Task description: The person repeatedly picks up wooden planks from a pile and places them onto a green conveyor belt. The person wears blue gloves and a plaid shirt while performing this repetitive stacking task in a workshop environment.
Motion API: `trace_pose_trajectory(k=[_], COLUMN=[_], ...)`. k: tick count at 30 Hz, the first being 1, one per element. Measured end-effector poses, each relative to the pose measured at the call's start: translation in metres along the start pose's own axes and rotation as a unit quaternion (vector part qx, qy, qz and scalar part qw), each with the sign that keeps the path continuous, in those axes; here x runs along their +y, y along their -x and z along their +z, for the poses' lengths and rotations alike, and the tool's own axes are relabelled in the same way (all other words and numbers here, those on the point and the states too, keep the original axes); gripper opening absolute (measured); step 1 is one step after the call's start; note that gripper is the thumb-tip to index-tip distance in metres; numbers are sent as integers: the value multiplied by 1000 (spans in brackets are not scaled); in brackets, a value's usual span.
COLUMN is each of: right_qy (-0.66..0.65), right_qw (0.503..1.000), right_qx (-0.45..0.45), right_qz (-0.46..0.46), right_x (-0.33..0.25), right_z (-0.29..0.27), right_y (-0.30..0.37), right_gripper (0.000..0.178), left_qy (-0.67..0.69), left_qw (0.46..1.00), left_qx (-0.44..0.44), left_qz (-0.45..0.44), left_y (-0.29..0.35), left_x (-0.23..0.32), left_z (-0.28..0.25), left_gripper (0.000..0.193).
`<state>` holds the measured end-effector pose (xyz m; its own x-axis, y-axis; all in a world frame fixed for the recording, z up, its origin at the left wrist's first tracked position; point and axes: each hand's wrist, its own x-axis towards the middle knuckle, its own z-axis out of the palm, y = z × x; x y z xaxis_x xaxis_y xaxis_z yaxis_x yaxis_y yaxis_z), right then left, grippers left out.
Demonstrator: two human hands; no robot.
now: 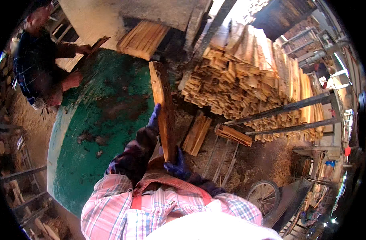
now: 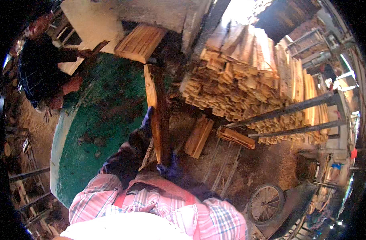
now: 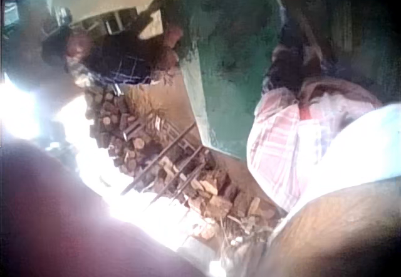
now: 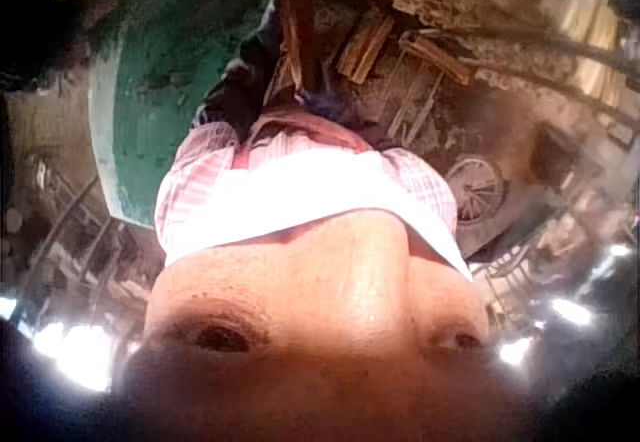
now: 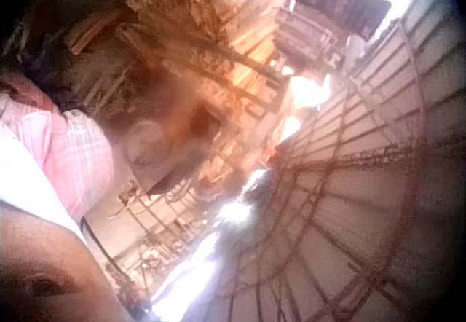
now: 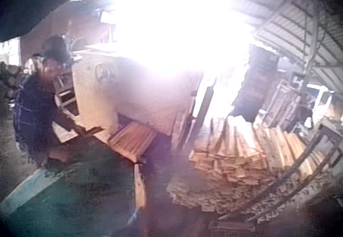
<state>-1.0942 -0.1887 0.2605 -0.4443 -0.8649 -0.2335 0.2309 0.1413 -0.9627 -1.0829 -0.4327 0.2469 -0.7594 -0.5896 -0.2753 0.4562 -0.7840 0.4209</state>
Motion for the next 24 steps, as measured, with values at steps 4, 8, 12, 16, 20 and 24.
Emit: trace_pose_trajectory(k=[4, 8, 12, 16, 20, 24], right_qy=[-27, -143, -282, -253, -242, -89], right_qw=[995, 980, 946, 940, 950, 986], right_qx=[24, 118, 8, 21, -193, -56], right_qz=[-88, -67, -159, -230, -34, 130], right_x=[8, -124, -376, -433, -252, -118], right_z=[-24, -99, -199, -213, -133, -55], right_y=[-13, -145, -328, -422, -417, -378], right_gripper=[82, 60, 43, 29, 29, 22], left_qy=[-114, -421, -440, -456, -582, -163], left_qw=[991, 855, 830, 878, 784, 947], left_qx=[58, -229, -227, -66, 30, 260], left_qz=[-48, 198, 256, 131, 214, 96], left_y=[-13, -51, -63, -66, -60, -77], left_x=[-2, 46, 74, 105, 153, 213], left_z=[100, 215, 233, 134, 3, -70], left_gripper=[47, 77, 79, 61, 45, 39])
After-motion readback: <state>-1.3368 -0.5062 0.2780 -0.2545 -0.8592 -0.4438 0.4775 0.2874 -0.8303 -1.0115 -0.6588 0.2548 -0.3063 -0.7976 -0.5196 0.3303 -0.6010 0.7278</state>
